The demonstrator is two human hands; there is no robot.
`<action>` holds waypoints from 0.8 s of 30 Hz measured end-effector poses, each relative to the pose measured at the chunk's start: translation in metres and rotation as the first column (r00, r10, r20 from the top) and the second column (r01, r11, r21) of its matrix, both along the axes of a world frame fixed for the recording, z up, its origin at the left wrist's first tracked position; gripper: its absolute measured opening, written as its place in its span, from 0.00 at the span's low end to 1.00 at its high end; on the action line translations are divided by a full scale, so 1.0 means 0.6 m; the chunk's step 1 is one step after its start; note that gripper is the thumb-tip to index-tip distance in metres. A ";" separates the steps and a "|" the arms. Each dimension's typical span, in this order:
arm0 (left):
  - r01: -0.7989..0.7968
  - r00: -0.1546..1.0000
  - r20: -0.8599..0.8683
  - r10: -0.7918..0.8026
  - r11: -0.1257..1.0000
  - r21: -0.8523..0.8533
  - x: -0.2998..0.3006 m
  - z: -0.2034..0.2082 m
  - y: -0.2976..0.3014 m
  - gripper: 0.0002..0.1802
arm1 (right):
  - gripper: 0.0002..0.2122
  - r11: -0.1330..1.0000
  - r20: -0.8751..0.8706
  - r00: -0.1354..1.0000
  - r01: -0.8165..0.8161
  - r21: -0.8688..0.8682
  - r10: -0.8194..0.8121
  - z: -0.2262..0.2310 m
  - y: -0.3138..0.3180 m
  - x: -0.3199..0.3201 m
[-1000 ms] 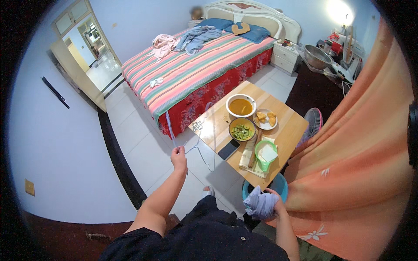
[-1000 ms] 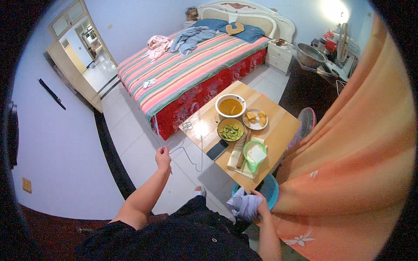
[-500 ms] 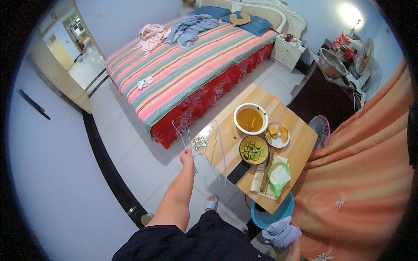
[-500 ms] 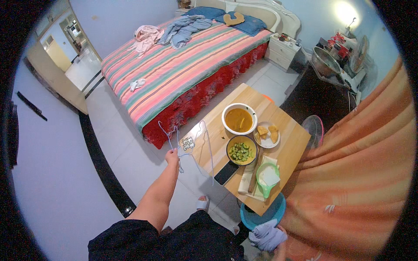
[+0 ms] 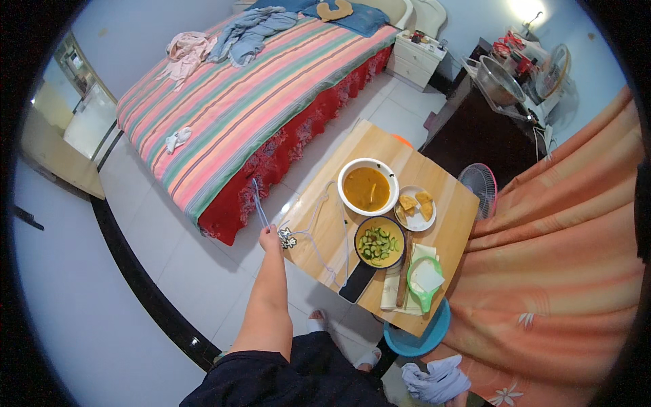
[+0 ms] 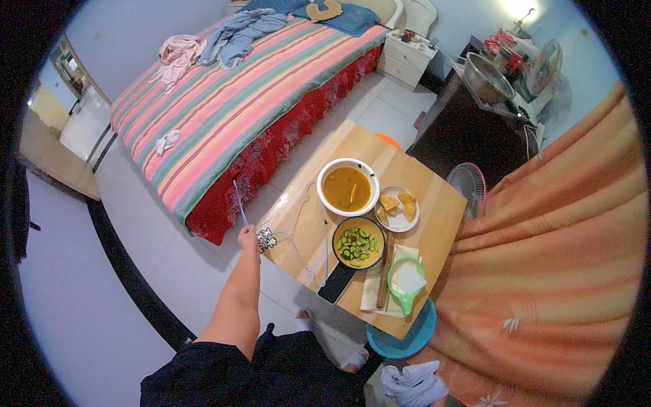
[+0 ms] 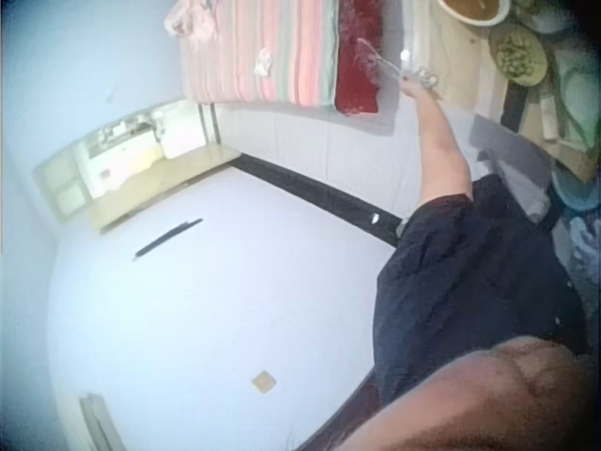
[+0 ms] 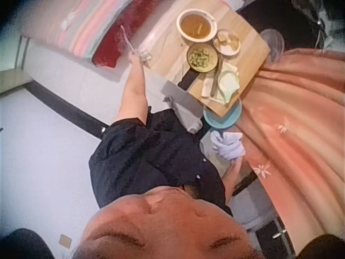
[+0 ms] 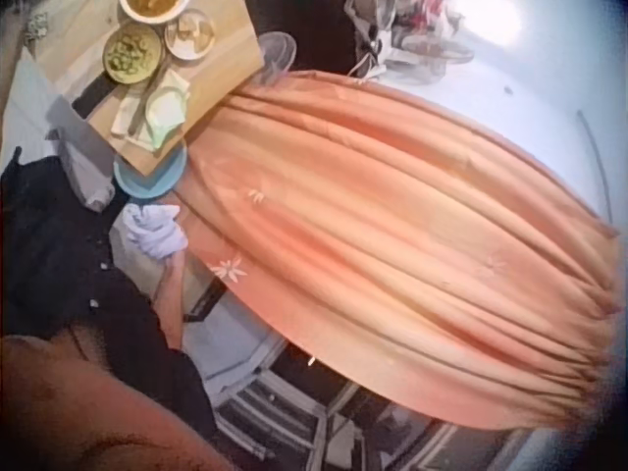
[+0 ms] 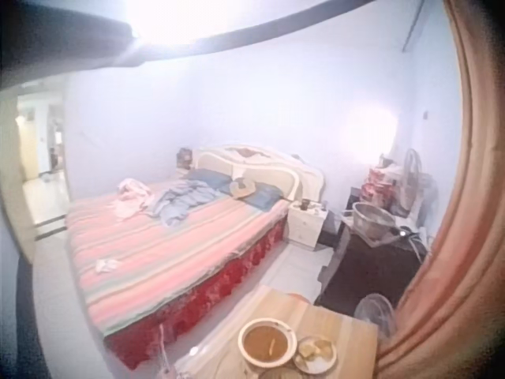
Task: The person picks up clothes from a bed and a table, places them on hangers, and hangs them on a clothes rack on a balcony. The person handles a black garment, a light purple garment, and a black sock, using plastic hangers to organize them.
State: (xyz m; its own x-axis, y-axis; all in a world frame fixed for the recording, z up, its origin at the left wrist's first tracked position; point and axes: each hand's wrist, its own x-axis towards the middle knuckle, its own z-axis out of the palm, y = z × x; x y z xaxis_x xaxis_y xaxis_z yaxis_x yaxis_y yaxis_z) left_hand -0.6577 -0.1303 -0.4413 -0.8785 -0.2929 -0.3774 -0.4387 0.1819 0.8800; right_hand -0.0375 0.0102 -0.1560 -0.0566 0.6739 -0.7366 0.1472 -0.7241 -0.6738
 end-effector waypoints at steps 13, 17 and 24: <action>0.016 0.898 -0.439 -0.016 1.000 -0.004 0.152 0.235 -0.148 0.10 | 0.13 0.973 -0.125 0.965 -0.232 -0.003 0.230 -0.027 -0.032 -0.053; 0.170 0.886 -0.464 0.005 0.927 0.333 0.290 0.378 -0.195 0.07 | 0.13 0.928 -0.197 0.908 -0.372 0.034 0.371 -0.031 -0.034 -0.047; 0.544 0.839 -0.235 -0.490 0.748 0.381 0.543 0.509 -0.217 0.18 | 0.13 0.754 -0.319 0.686 -0.624 0.205 0.654 -0.026 -0.034 -0.013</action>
